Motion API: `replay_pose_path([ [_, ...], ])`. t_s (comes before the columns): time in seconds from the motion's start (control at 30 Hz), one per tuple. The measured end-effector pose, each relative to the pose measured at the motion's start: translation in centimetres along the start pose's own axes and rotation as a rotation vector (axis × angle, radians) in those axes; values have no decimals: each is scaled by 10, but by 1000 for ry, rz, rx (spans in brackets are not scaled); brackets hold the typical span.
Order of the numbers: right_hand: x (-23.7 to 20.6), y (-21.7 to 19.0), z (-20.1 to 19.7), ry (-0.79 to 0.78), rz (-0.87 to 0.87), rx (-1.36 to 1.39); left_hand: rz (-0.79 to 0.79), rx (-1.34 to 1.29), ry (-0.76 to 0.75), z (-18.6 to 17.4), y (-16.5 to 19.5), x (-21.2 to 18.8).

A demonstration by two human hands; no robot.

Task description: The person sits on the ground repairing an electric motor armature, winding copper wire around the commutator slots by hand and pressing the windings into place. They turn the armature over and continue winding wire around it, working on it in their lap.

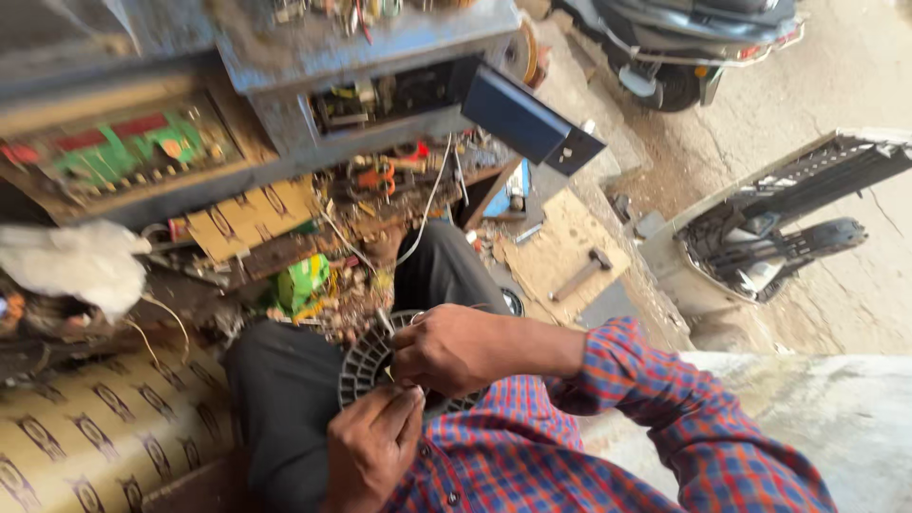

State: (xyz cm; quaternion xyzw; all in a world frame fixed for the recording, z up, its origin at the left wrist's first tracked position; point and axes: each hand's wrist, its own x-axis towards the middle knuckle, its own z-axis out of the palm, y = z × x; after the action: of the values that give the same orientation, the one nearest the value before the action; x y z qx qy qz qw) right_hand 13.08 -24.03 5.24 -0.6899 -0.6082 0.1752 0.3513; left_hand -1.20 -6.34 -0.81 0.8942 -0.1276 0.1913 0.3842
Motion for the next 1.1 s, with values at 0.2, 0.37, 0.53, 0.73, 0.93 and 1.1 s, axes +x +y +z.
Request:
replay_pose_path([
  [0.2, 17, 32, 4, -2, 20, 56, -65, 92, 50, 5, -5, -5],
  [0.37, 22, 63, 10, 39, 102, 65, -109, -186, 197, -11, -14, 2],
  [0.53, 18, 57, 23, 282, 211, 245, 72, -97, 119, -14, -17, 23],
  [0.73, 8, 45, 37, 585, 261, 300, 108, 16, 83, -1, -13, 22],
  [0.93, 10, 48, 41, 598, 264, 296, 126, 25, 89, 1, -17, 13],
  [1.1, 11, 47, 42, 575, 318, 314, 158, 15, 130, 5, -17, 12],
])
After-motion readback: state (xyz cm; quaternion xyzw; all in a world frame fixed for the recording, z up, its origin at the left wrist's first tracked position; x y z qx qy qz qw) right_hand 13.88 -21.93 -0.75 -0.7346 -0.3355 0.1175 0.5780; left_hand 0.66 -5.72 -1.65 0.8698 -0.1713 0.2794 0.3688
